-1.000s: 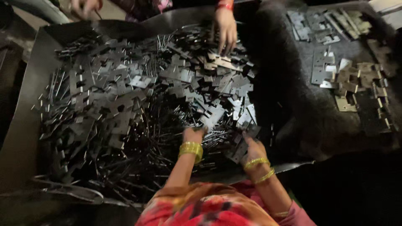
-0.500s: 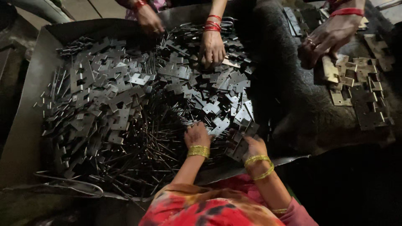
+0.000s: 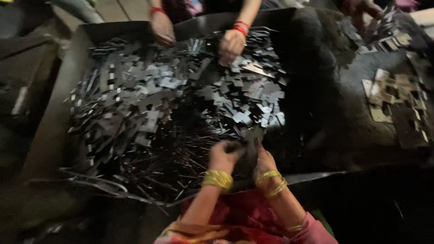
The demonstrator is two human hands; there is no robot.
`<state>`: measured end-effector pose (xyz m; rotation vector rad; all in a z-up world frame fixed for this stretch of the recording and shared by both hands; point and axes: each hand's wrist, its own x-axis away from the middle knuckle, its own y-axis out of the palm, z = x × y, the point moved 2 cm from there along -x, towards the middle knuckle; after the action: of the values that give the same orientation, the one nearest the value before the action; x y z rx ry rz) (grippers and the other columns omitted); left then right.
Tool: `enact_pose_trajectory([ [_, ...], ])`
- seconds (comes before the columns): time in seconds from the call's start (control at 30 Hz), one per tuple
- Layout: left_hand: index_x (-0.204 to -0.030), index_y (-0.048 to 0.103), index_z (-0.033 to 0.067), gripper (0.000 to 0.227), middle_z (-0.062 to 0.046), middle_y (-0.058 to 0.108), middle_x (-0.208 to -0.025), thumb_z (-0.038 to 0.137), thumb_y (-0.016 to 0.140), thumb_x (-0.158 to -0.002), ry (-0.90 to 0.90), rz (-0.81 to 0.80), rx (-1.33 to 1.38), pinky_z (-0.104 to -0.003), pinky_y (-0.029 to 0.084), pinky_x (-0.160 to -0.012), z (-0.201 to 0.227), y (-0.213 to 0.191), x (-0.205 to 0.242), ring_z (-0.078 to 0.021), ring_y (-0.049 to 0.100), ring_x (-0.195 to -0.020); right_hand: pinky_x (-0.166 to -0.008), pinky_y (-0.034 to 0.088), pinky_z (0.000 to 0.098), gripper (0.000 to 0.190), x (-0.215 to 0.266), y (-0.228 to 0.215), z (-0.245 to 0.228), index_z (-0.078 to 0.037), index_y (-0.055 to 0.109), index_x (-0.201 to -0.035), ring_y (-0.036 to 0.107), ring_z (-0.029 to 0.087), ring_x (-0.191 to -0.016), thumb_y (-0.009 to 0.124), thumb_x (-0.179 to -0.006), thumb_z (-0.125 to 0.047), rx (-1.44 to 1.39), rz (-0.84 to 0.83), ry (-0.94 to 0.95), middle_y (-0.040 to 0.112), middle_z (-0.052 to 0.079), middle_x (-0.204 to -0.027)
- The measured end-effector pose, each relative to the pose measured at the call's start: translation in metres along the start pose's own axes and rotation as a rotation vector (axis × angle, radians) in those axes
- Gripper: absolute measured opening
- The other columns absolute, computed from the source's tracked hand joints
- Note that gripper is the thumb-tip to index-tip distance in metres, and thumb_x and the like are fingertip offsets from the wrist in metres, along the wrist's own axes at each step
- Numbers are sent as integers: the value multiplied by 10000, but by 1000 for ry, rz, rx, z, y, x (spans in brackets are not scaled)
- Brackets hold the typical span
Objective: The person sorts small metal parts from a large pile in a bin, picking them up by hand and placing them onto a nearby surface. Another person is also sorting parts in the background.
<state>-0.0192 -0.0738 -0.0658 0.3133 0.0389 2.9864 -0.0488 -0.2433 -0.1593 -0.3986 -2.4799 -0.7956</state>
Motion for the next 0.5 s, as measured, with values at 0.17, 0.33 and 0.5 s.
enact_pose_trajectory([
  [0.17,-1029,752,21,376,-196,727,-1097,95,897,-691,257,205,-532,-400,541,-874,11,-22,42,-339,687,-1004,-663,601,394,236,7,31,17,-6,692,-1120,713,235,-760,694,-911,-115,11,21,-22,747,99,-944],
  [0.33,-1149,640,10,417,-197,727,-1083,121,834,-796,11,214,-170,-419,540,-860,24,-62,59,-373,700,-981,-743,583,405,359,32,97,12,14,642,-1218,699,251,-864,744,-910,-140,48,-115,-160,729,123,-1056],
  [0.5,-1145,716,114,310,-118,761,-1068,173,758,-843,71,75,-559,-413,559,-862,70,-130,73,-317,727,-959,-949,462,544,841,70,149,-52,182,433,-1428,508,476,-1168,862,-770,-119,1043,-44,-1220,512,380,-1335],
])
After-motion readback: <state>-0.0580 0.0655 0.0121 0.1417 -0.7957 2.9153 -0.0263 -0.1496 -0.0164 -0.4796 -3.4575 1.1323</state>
